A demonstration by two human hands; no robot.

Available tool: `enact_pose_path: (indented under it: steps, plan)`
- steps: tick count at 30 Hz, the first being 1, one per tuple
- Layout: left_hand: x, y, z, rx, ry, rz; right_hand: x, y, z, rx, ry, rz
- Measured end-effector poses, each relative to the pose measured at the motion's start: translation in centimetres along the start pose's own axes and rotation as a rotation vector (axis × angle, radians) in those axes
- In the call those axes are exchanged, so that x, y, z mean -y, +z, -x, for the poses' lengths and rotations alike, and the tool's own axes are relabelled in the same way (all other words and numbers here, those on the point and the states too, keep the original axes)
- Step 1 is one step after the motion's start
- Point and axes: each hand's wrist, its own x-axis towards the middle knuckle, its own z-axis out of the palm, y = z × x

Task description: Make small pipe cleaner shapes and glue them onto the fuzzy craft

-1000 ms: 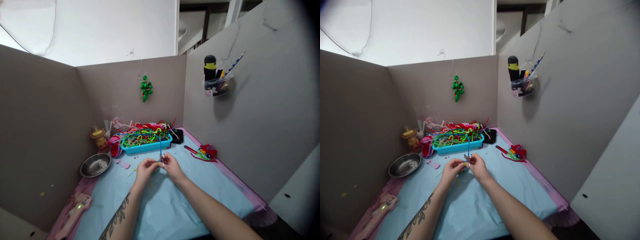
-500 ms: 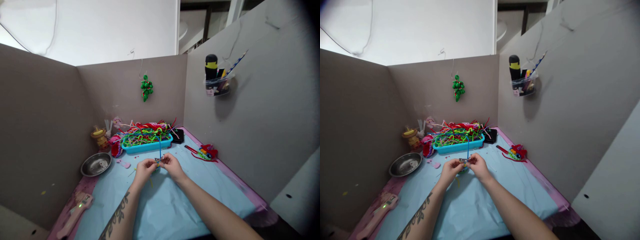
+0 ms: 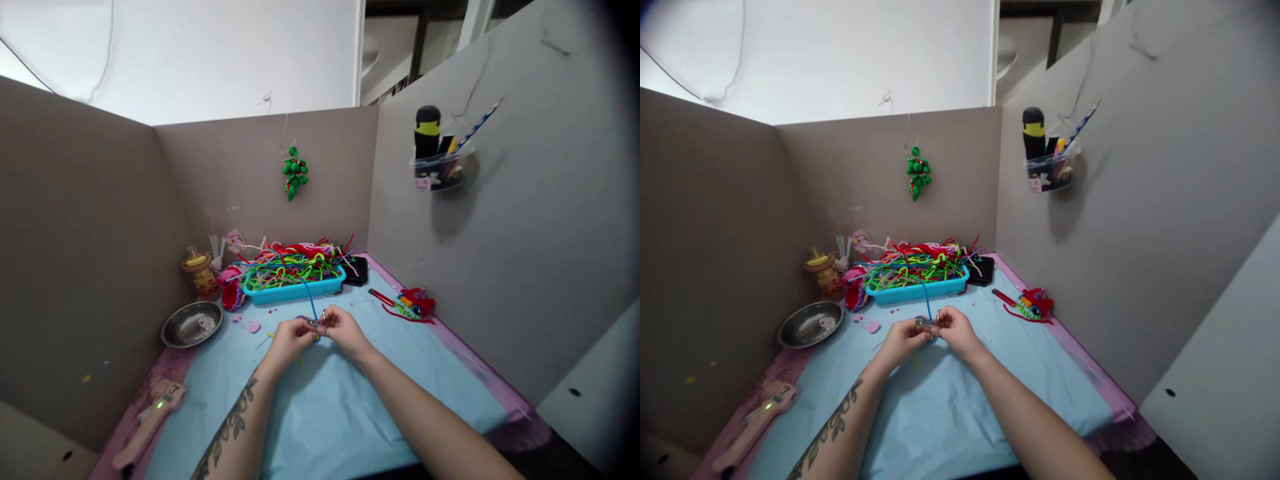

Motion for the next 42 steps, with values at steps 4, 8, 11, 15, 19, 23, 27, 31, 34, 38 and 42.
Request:
enact_pose_path:
  steps: [4, 8, 11, 15, 19, 23, 27, 31, 34, 38, 42]
  plan:
    - [-0.2, -0.1, 0.0, 0.031, 0.042, -0.018, 0.0, -0.2, 0.0, 0.033, 0.025, 0.022]
    - [-0.4, 0.0, 0.1, -0.02, 0.006, 0.009, -0.2, -0.4, 0.1, 0.045, 0.036, 0.063]
    - [-0.3, 0.1, 0.1, -0.055, -0.01, -0.009, -0.3, -0.4, 0.1, 0.055, 0.047, 0.09]
    - [-0.1, -0.1, 0.1, -0.064, 0.03, -0.078, -0.7, -0.4, 0.1, 0.075, 0.035, 0.167]
    - [0.2, -0.3, 0.2, -0.03, 0.017, -0.09, -1.1, -0.6, 0.0, 0.112, 0.046, 0.221]
    - [0.8, -0.3, 0.1, -0.035, -0.009, -0.049, -1.2, -0.5, 0.1, 0.139, 0.055, 0.216]
    - [0.8, -0.1, -0.2, -0.081, -0.067, 0.074, -0.8, -0.4, 0.1, 0.091, 0.051, 0.135]
    - [0.4, -0.1, -0.5, -0.085, -0.108, 0.216, -0.7, -0.6, -0.2, 0.01, 0.014, 0.055]
    - [0.4, 0.0, -0.4, -0.042, -0.105, 0.193, -0.8, -0.7, -0.5, -0.045, -0.028, 0.027]
    - [0.5, 0.2, -0.3, -0.039, -0.131, 0.145, -0.6, -0.7, -0.5, -0.064, -0.049, 0.018]
    - [0.4, 0.5, -0.3, -0.05, -0.148, 0.143, -0.6, -0.5, -0.5, -0.053, -0.049, 0.018]
